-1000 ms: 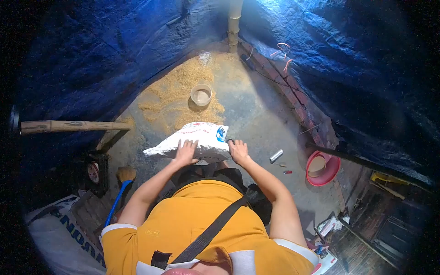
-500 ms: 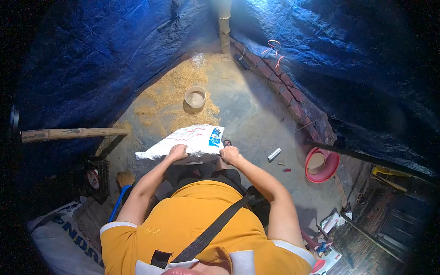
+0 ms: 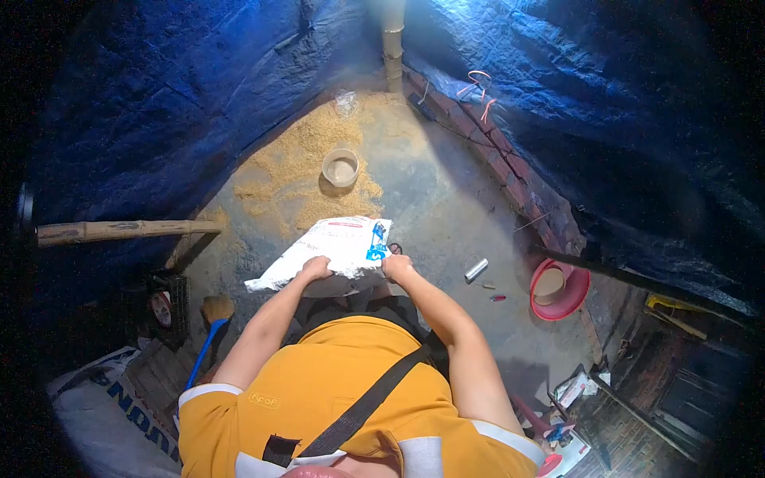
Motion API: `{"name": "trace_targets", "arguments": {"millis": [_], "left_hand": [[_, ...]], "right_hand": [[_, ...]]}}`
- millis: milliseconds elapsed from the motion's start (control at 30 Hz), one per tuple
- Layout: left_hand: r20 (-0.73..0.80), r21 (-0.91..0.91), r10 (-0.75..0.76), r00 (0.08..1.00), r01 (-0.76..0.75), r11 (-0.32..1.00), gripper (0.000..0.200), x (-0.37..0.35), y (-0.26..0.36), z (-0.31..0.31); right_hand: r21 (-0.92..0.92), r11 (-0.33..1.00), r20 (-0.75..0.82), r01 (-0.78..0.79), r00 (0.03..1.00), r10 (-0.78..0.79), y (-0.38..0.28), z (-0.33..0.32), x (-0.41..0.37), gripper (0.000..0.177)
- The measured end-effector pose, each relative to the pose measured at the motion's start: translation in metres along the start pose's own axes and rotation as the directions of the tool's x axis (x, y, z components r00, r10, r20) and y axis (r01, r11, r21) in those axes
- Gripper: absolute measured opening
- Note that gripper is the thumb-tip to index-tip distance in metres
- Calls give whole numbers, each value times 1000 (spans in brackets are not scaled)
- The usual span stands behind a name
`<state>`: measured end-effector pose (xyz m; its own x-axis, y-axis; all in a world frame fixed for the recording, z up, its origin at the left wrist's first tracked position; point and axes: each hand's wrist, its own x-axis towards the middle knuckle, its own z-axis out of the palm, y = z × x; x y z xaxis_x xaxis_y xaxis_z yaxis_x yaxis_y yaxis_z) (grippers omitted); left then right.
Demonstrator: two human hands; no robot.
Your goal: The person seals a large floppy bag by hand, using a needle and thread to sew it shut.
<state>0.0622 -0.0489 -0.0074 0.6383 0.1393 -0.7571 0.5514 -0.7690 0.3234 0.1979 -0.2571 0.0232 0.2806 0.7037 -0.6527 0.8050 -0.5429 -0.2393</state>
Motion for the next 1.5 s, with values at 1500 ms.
{"name": "trace_targets", "arguments": {"millis": [1500], "left_hand": [[-368, 58, -97, 925, 127, 990, 26, -84, -106, 24]], "right_hand": [[-90, 986, -135, 140, 979, -151, -75, 13, 9, 20]]}}
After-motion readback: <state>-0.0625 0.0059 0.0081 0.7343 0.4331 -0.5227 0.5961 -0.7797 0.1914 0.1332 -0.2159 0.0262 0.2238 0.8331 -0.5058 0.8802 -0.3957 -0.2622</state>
